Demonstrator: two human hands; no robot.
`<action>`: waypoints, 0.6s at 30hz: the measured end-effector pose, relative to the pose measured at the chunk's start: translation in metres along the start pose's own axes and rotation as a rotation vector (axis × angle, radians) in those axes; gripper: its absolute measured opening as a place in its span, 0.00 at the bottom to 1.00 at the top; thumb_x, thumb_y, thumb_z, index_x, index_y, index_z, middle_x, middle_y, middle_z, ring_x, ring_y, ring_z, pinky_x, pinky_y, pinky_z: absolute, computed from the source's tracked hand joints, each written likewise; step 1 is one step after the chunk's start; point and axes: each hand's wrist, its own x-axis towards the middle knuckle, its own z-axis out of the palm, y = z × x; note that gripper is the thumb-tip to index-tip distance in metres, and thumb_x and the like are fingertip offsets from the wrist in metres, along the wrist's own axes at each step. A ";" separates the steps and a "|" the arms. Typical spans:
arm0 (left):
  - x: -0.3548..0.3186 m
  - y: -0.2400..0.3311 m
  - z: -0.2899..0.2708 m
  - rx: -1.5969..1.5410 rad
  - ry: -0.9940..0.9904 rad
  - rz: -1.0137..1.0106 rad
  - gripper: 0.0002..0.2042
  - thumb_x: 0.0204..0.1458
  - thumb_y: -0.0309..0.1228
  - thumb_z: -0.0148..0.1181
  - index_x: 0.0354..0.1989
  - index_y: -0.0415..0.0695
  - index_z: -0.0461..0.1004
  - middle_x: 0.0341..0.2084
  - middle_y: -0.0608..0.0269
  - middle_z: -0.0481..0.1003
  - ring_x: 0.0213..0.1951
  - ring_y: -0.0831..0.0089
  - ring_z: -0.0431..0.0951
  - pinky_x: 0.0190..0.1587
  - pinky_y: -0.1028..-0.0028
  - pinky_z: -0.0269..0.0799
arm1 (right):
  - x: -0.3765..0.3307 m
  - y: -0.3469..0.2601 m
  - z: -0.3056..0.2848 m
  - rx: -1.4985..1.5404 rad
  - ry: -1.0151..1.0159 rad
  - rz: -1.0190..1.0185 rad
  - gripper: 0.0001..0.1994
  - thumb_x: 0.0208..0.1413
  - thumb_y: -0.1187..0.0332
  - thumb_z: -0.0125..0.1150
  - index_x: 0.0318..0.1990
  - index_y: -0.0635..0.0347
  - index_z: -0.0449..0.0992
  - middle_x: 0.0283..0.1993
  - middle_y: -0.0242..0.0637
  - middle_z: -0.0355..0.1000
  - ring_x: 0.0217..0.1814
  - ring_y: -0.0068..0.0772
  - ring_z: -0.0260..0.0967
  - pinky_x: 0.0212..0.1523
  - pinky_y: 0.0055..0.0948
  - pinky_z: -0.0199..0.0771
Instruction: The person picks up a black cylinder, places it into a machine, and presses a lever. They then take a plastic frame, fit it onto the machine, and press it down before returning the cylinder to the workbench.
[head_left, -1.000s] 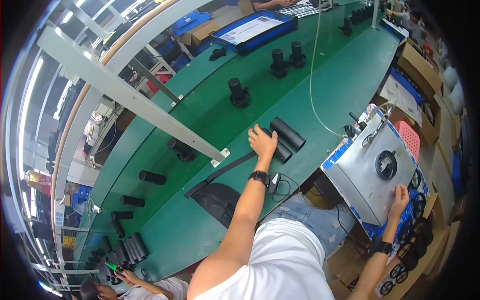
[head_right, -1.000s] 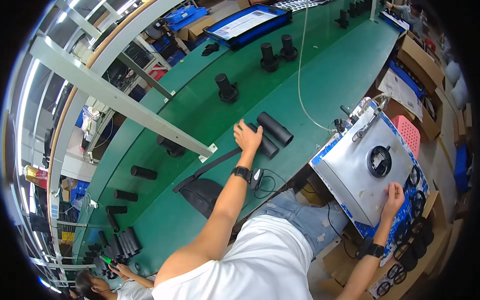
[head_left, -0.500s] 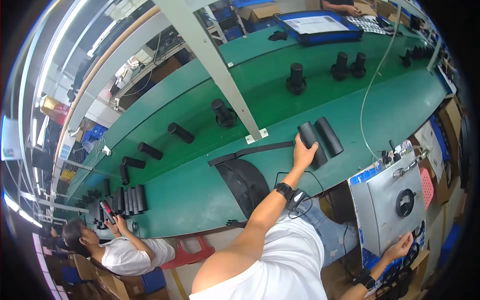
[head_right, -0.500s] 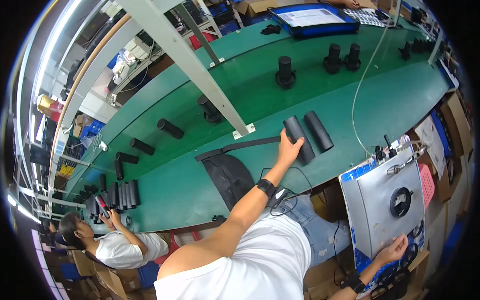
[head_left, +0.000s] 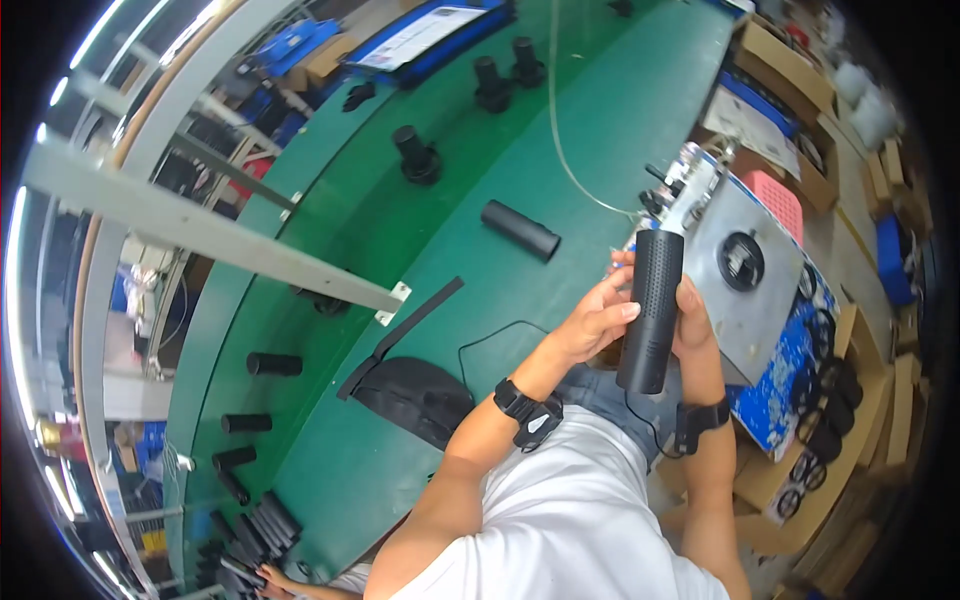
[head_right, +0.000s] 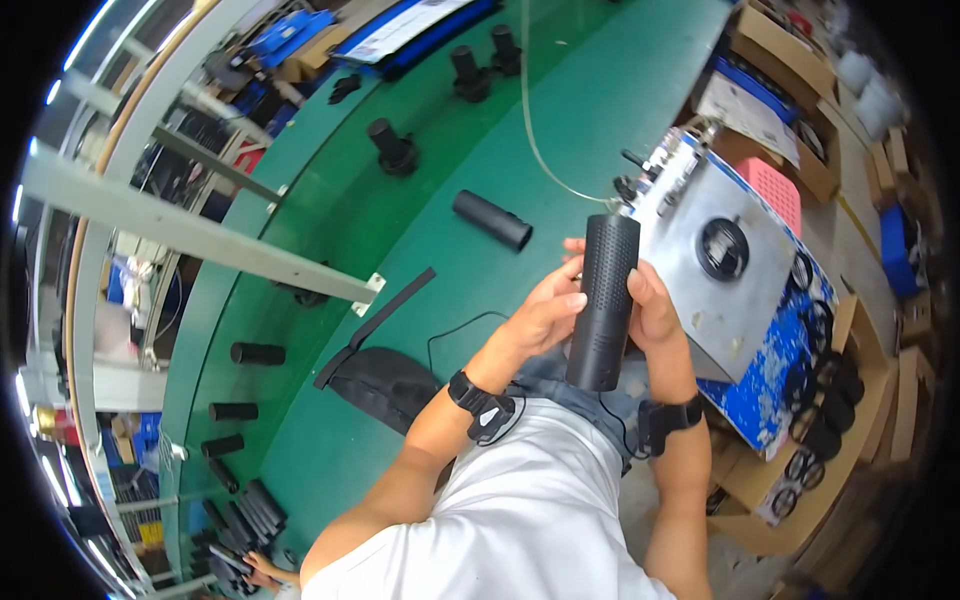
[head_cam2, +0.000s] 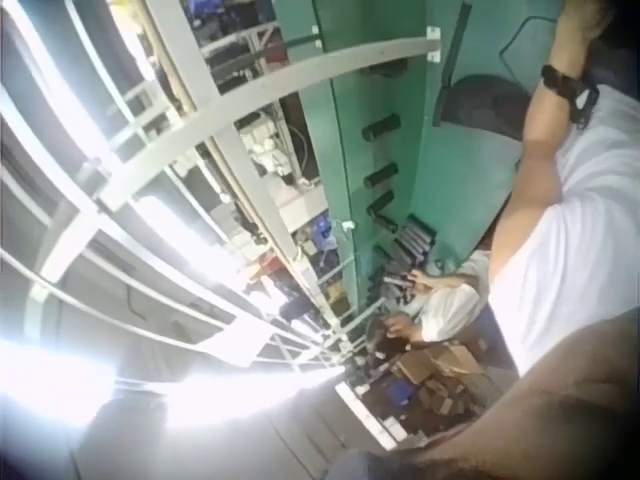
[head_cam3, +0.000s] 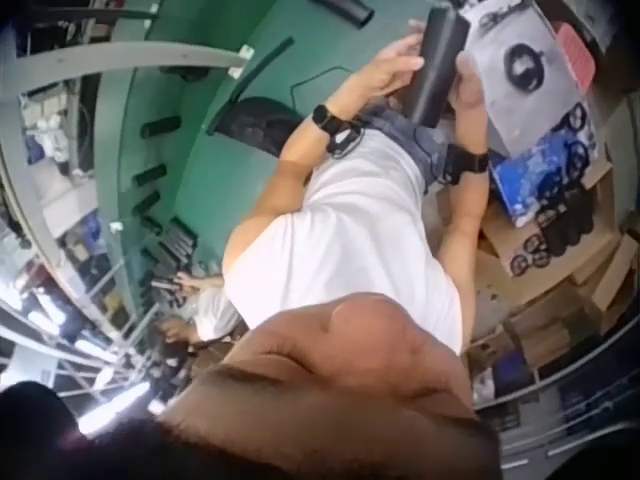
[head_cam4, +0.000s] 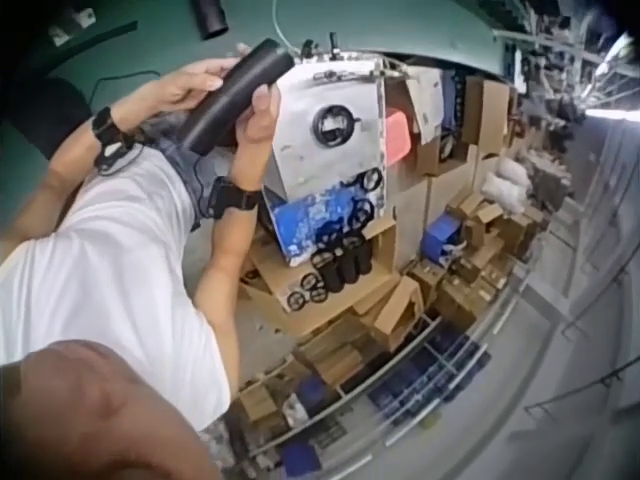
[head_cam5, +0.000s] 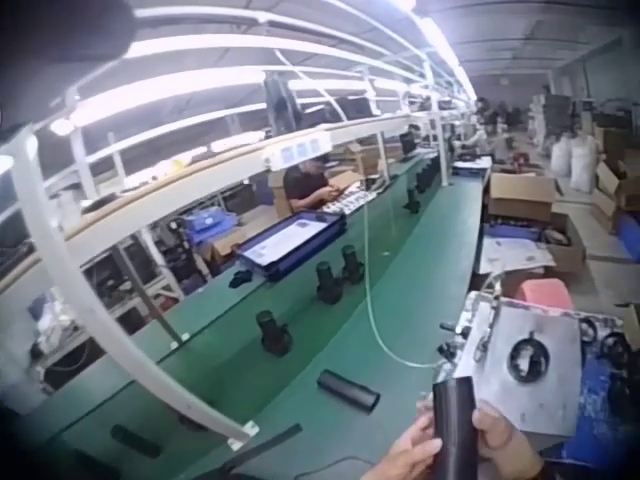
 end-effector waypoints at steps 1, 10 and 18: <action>0.007 -0.010 0.007 -0.015 -0.029 -0.041 0.28 0.56 0.33 0.57 0.62 0.42 0.53 0.47 0.55 0.71 0.48 0.67 0.75 0.51 0.70 0.73 | -0.005 -0.012 -0.004 -0.020 -0.027 -0.108 0.35 0.52 0.51 0.62 0.59 0.71 0.62 0.61 0.49 0.64 0.55 0.34 0.68 0.57 0.32 0.67; 0.022 -0.042 0.017 -0.164 -0.340 -0.342 0.30 0.63 0.46 0.44 0.67 0.42 0.47 0.48 0.47 0.70 0.39 0.63 0.78 0.33 0.72 0.75 | -0.074 -0.070 -0.051 -0.138 0.019 -0.345 0.42 0.38 0.62 0.76 0.61 0.53 0.57 0.47 0.38 0.66 0.57 0.44 0.67 0.59 0.44 0.68; 0.030 -0.082 -0.001 0.086 -0.268 -0.611 0.24 0.66 0.44 0.39 0.65 0.42 0.53 0.38 0.52 0.75 0.34 0.71 0.78 0.35 0.76 0.73 | -0.092 -0.143 -0.114 -0.609 0.553 -0.643 0.28 0.52 0.72 0.61 0.60 0.66 0.60 0.58 0.43 0.64 0.63 0.39 0.61 0.66 0.38 0.57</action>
